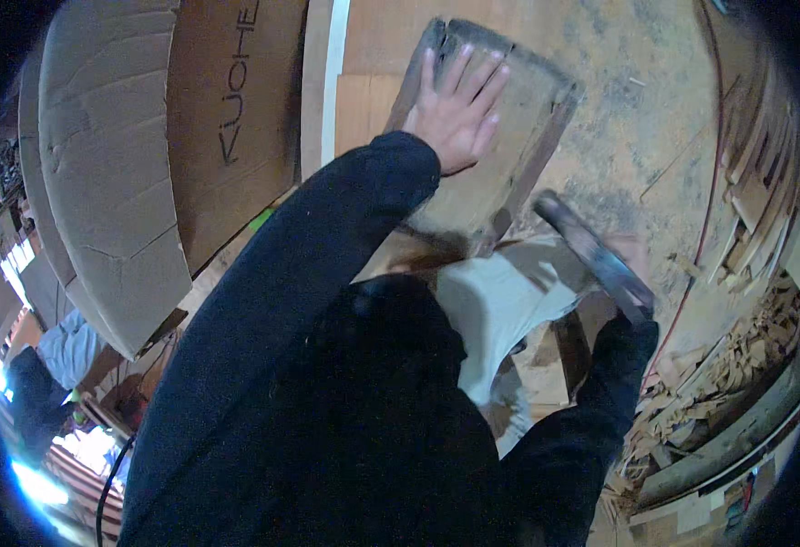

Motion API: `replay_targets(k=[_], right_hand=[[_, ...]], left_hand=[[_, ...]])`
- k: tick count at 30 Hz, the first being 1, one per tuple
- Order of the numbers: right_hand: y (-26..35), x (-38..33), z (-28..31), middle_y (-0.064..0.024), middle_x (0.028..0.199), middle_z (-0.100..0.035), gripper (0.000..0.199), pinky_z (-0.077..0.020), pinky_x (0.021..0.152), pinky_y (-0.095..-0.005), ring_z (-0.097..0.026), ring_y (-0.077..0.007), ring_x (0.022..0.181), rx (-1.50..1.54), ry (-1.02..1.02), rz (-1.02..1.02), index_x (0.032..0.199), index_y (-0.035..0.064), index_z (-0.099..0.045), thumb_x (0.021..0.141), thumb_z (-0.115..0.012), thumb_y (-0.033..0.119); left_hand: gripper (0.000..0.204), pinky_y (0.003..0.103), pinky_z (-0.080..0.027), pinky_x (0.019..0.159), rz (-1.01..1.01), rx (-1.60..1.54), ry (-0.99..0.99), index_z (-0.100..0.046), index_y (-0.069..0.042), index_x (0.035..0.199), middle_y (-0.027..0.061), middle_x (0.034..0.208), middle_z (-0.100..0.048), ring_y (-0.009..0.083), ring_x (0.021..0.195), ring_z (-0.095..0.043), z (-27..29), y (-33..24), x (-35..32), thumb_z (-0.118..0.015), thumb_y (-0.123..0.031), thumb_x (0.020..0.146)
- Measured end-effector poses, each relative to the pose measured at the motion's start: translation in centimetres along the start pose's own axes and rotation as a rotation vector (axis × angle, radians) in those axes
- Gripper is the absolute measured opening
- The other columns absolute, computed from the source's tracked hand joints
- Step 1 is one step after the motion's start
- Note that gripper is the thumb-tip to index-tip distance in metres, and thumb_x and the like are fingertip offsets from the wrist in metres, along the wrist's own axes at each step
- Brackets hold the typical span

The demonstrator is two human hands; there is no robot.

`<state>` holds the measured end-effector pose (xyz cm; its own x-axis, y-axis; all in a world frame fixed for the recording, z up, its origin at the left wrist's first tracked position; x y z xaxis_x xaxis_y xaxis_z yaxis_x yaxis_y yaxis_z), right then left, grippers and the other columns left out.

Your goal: Hammering wooden pieces together to construct a small box or frame.

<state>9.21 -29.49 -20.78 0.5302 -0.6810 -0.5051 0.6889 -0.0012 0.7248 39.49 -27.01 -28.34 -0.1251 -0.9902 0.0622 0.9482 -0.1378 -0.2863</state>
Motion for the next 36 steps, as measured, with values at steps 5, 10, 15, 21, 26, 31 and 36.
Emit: replay_targets(k=[5, 10, 15, 21, 26, 31, 36], right_hand=[[3.6, 0.1, 1.7, -0.0098, 0.051, -0.044, 0.017, -0.0339, 0.046, -0.0352, -0.047, -0.0287, 0.046, 0.112, -0.094, 0.514, 0.055, 0.0022, -0.049, 0.062, -0.063, 0.008], [-4.0, 1.4, -1.3, -0.0177, 0.055, -0.051, 0.014, -0.0404, 0.053, -0.0422, -0.051, -0.0385, 0.052, -0.571, -0.091, 0.249, 0.067, 0.0032, -0.06, 0.06, -0.065, 0.014], [1.1, 0.1, 0.4, -0.0153, 0.053, -0.05, 0.024, -0.0402, 0.049, -0.0348, -0.053, -0.0322, 0.049, -0.209, 0.12, 0.252, 0.066, -0.001, -0.059, 0.058, -0.07, 0.019], [2.4, -0.8, 2.6, -0.0128, 0.052, -0.048, 0.021, -0.0368, 0.046, -0.033, -0.052, -0.0249, 0.047, 0.082, -0.115, 0.456, 0.059, 0.001, -0.053, 0.059, -0.069, 0.015], [-3.4, 2.7, -2.0, -0.0185, 0.064, -0.059, 0.03, -0.047, 0.056, -0.04, -0.058, -0.0354, 0.059, -0.581, 0.08, -0.034, 0.077, 0.0006, -0.064, 0.059, -0.072, 0.022], [2.6, 1.0, 0.0, -0.0185, 0.064, -0.056, 0.024, -0.0462, 0.057, -0.0386, -0.058, -0.0364, 0.064, -0.367, 0.005, 0.157, 0.071, 0.0004, -0.061, 0.053, -0.067, 0.016], [5.5, 0.6, 0.5, -0.0184, 0.062, -0.055, 0.023, -0.0452, 0.055, -0.038, -0.057, -0.0368, 0.061, -0.183, 0.121, 0.201, 0.067, 0.0009, -0.058, 0.048, -0.064, 0.013]], left_hand=[[0.055, 0.064, -0.014, 0.102, 0.005, 0.024, -0.042, -0.035, -0.01, 0.136, 0.0092, 0.144, -0.028, 0.0345, 0.132, -0.023, -0.5, 0.8, 0.5, -0.046, -0.03, 0.086], [0.054, 0.063, -0.014, 0.103, -0.031, -0.008, -0.024, -0.037, -0.01, 0.135, 0.0091, 0.144, -0.027, 0.0339, 0.132, -0.023, -0.1, -0.4, 0.6, -0.046, -0.03, 0.086], [0.054, 0.062, -0.015, 0.103, -0.005, 0.04, -0.034, -0.038, -0.01, 0.134, 0.0086, 0.144, -0.029, 0.0331, 0.132, -0.024, -0.5, 0.4, 0.7, -0.047, -0.03, 0.085], [0.053, 0.063, -0.015, 0.103, -0.009, 0.023, -0.033, -0.037, -0.01, 0.135, 0.0088, 0.143, -0.03, 0.034, 0.13, -0.026, -0.4, 0.4, 0.9, -0.045, -0.029, 0.086], [0.053, 0.063, -0.015, 0.103, -0.029, 0.004, -0.035, -0.037, -0.01, 0.135, 0.0092, 0.143, -0.03, 0.0347, 0.13, -0.026, -0.4, -0.1, 0.5, -0.045, -0.028, 0.086], [0.054, 0.062, -0.015, 0.103, -0.034, 0.01, -0.037, -0.037, -0.009, 0.135, 0.0096, 0.143, -0.03, 0.0351, 0.131, -0.025, -0.5, 0.2, 1.0, -0.046, -0.027, 0.085], [0.055, 0.062, -0.015, 0.103, -0.022, -0.005, -0.058, -0.037, -0.009, 0.135, 0.0095, 0.143, -0.03, 0.0349, 0.131, -0.026, -0.2, 0.8, 0.9, -0.047, -0.027, 0.085]])
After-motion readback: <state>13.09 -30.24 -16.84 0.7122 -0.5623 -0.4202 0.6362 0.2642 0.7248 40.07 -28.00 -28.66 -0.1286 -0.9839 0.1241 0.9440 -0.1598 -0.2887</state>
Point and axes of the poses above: each hand's wrist, its own x-axis towards the middle knuckle, its own z-axis out of the back of the hand, y = z × x, the point moved 1 cm from there along x, towards the middle knuckle
